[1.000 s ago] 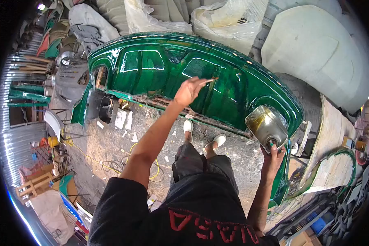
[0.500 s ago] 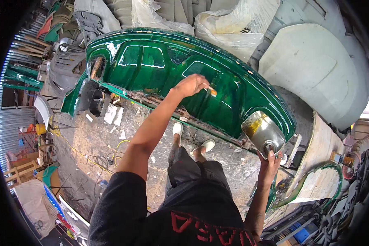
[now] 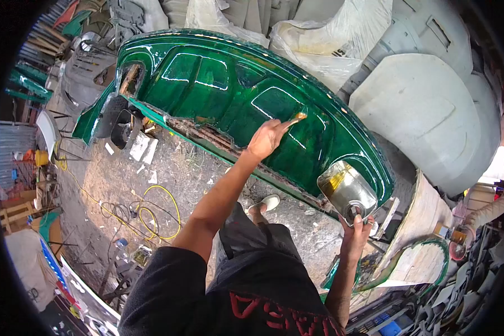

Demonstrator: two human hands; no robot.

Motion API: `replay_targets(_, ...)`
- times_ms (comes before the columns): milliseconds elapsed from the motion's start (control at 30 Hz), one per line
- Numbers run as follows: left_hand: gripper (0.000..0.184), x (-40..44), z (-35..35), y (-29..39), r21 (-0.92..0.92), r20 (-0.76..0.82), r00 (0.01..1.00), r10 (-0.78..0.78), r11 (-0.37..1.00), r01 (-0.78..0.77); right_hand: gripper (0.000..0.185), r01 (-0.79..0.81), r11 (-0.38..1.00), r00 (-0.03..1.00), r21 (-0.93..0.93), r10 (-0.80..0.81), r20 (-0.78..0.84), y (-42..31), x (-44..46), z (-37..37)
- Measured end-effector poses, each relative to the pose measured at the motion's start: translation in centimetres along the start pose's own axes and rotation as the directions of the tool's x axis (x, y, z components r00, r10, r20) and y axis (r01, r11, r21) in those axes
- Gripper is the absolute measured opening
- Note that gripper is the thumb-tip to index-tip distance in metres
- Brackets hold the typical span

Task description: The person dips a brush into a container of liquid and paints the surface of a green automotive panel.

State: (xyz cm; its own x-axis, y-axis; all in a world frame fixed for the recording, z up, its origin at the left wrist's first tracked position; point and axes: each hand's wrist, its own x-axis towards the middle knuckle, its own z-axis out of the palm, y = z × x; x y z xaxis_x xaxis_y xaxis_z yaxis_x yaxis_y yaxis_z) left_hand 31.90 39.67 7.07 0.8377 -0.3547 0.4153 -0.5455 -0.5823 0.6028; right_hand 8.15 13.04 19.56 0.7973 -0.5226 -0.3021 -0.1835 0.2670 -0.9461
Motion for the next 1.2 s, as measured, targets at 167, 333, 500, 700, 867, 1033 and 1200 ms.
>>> replay_targets(167,0.015,-2.7,-1.2,-0.9,-0.163,0.092,0.981,-0.169,0.970,0.182,0.061,-0.008,1.000,1.000,-0.001,0.008,0.000,-0.1,0.3,-0.1)
replay_targets(333,0.011,0.2,-0.2,1.1,-0.331,-0.249,0.923,-0.294,0.921,0.204,0.068,-0.022,1.000,1.000,-0.003,0.022,-0.013,0.2,0.6,-0.7)
replay_targets(500,0.013,0.9,3.8,0.7,-0.409,-0.230,0.863,-0.450,0.849,0.334,0.067,-0.004,1.000,1.000,-0.027,0.005,0.022,-0.2,0.7,-0.6)
replay_targets(700,0.017,-1.5,4.9,1.0,-0.342,-0.259,0.860,-0.439,0.875,0.344,0.064,-0.003,0.998,1.000,-0.056,0.004,0.026,-0.1,1.0,-1.0)
replay_targets(867,0.013,-1.9,5.0,1.3,-0.225,-0.219,0.862,-0.456,0.884,0.411,0.063,-0.022,1.000,0.999,-0.022,0.023,0.033,-0.1,1.3,-0.9)
replay_targets(1033,0.010,-2.5,5.2,0.7,-0.126,-0.233,0.890,-0.393,0.919,0.373,0.062,-0.020,1.000,0.998,-0.009,0.021,0.059,-0.3,1.4,-1.1)
replay_targets(1200,0.009,-3.1,2.9,0.1,-0.059,-0.074,0.923,-0.378,0.926,0.374,0.062,-0.016,0.999,0.998,0.050,0.013,0.063,-0.3,1.6,-1.0)
